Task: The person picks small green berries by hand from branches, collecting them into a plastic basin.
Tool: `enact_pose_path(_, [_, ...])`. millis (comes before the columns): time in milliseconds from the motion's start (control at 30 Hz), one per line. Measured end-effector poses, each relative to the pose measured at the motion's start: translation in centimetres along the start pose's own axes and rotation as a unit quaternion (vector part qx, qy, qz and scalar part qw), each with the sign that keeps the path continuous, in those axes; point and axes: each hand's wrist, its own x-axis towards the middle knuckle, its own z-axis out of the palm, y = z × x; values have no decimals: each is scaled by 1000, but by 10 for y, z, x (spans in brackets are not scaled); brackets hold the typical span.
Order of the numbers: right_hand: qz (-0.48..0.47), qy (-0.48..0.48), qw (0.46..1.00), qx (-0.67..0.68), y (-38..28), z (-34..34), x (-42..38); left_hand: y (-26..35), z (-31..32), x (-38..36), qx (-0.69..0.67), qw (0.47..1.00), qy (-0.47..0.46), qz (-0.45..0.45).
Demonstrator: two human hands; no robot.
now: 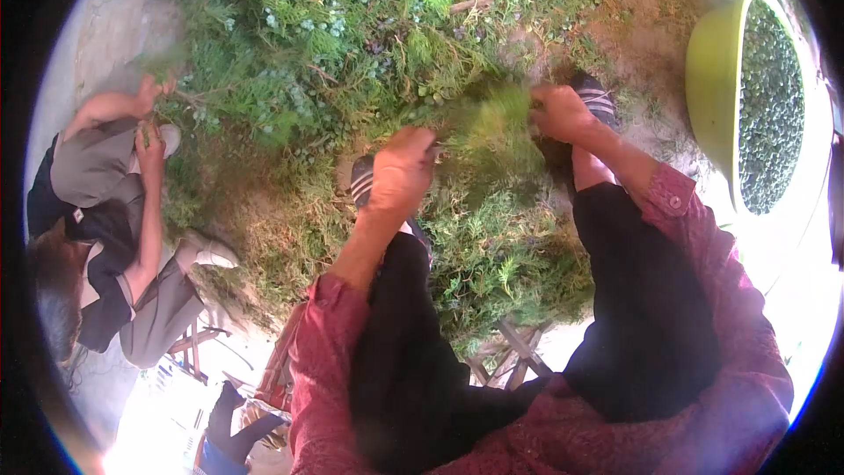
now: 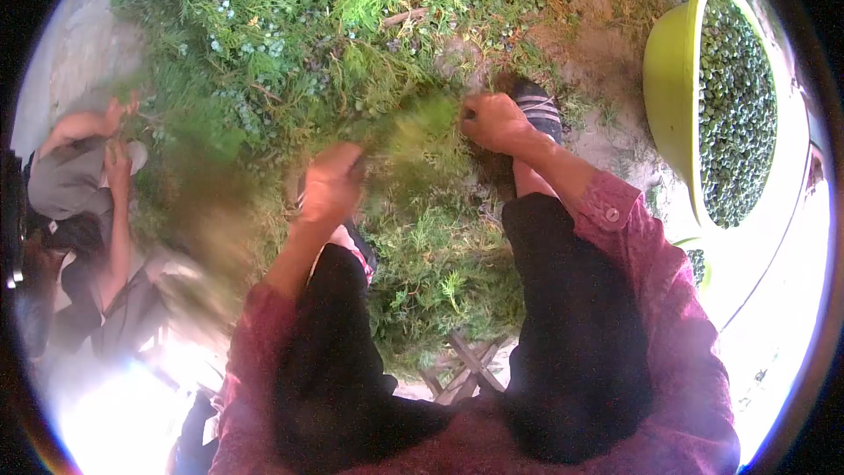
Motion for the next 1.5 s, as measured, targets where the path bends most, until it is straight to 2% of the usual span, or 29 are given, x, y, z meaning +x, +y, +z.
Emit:
enact_pose_path(33, [-3, 4, 1000, -1, 0, 1, 1, 1, -15, -2, -62, 997, 9, -46])
enact_pose_path(67, [11, -5, 1000, 13, 2, 2, 1, 3, -19, -4, -57, 997, 13, -43])
enact_pose_path(100, [23, -12, 999, 28, 1, 2, 2, 6, -22, -6, -331, 921, 72, -194])
enact_pose_path(133, [16, -5, 999, 27, -4, 0, 3, 6, -28, -8, -571, 747, 122, -319])
enact_pose_path(167, [13, 5, 1000, 19, -8, -2, 1, 5, -36, -14, -562, 754, 57, -334])
enact_pose_path(267, [16, -14, 1000, 21, -4, -4, 7, 16, -50, -13, -557, 775, 11, -299])
enact_pose_path(300, [18, -12, 999, 42, -8, -7, 5, 39, -68, -7, -617, 728, 12, -298])
enact_pose_path(367, [22, -14, 998, 64, -18, -18, 2, 36, -66, -8, -606, 725, -1, -326])
enact_pose_path(433, [185, -140, 922, 311, -44, -46, 3, 31, -61, -13, -595, 722, -16, -354])
enact_pose_path(467, [186, -142, 921, 311, -56, -57, 3, 28, -55, -19, -635, 696, 20, -333])
enact_pose_path(500, [127, -145, 917, 350, -69, -68, 3, 26, -52, -22, -673, 669, 56, -310])
enact_pose_path(533, [67, -147, 908, 387, -81, -74, 2, 28, -50, -20, -673, 668, 55, -312])
enact_pose_path(567, [68, -146, 907, 388, -94, -77, 4, 32, -48, -14, -655, 691, 39, -302])
enact_pose_path(633, [-142, -100, 920, 352, -118, -78, 9, 24, -40, -16, -637, 714, 21, -290])
enact_pose_path(700, [-146, -62, 937, 310, -133, -71, 12, 3, -26, -29, -700, 679, -30, -218])
enact_pose_path(733, [-152, -25, 951, 268, -136, -67, 12, 1, -24, -29, -700, 679, -32, -218])
enact_pose_path(800, [-142, -14, 949, 282, -137, -65, 12, 21, -39, -13, -617, 707, -83, -335])
enact_pose_path(833, [-150, -12, 953, 263, -137, -66, 11, 33, -44, -3, -617, 707, -84, -334])
enact_pose_path(900, [-157, -9, 957, 244, -136, -68, 10, 52, -50, 12, -549, 801, -93, -220])
enact_pose_path(967, [-120, -80, 942, 302, -134, -71, 12, 55, -50, 9, -539, 803, -86, -238])
enact_pose_path(1033, [-91, -86, 929, 349, -131, -66, 12, 55, -49, 7, -527, 806, -78, -257])
enact_pose_path(1100, [-60, -92, 912, 395, -131, -67, 11, 52, -46, 7, -426, 876, -30, -224])
enact_pose_path(1133, [-38, -106, 912, 395, -131, -69, 11, 55, -46, 7, -425, 877, -31, -223])
enact_pose_path(1200, [-16, -118, 911, 395, -131, -73, 9, 69, -50, 10, -530, 804, 22, -268])
enact_pose_path(1267, [-54, -124, 965, 223, -127, -75, 6, 75, -64, 20, -506, 818, -12, -274])
enact_pose_path(1300, [-54, -125, 965, 224, -124, -79, 3, 75, -69, 23, -480, 830, -44, -280])
enact_pose_path(1367, [96, -198, 874, 433, -116, -88, -2, 74, -72, 24, -469, 830, -31, -302])
enact_pose_path(1467, [59, -229, 840, 488, -104, -93, -3, 76, -66, 24, -477, 814, -19, -332])
enact_pose_path(1500, [34, -189, 858, 476, -111, -90, -6, 78, -61, 23, -472, 816, -12, -333])
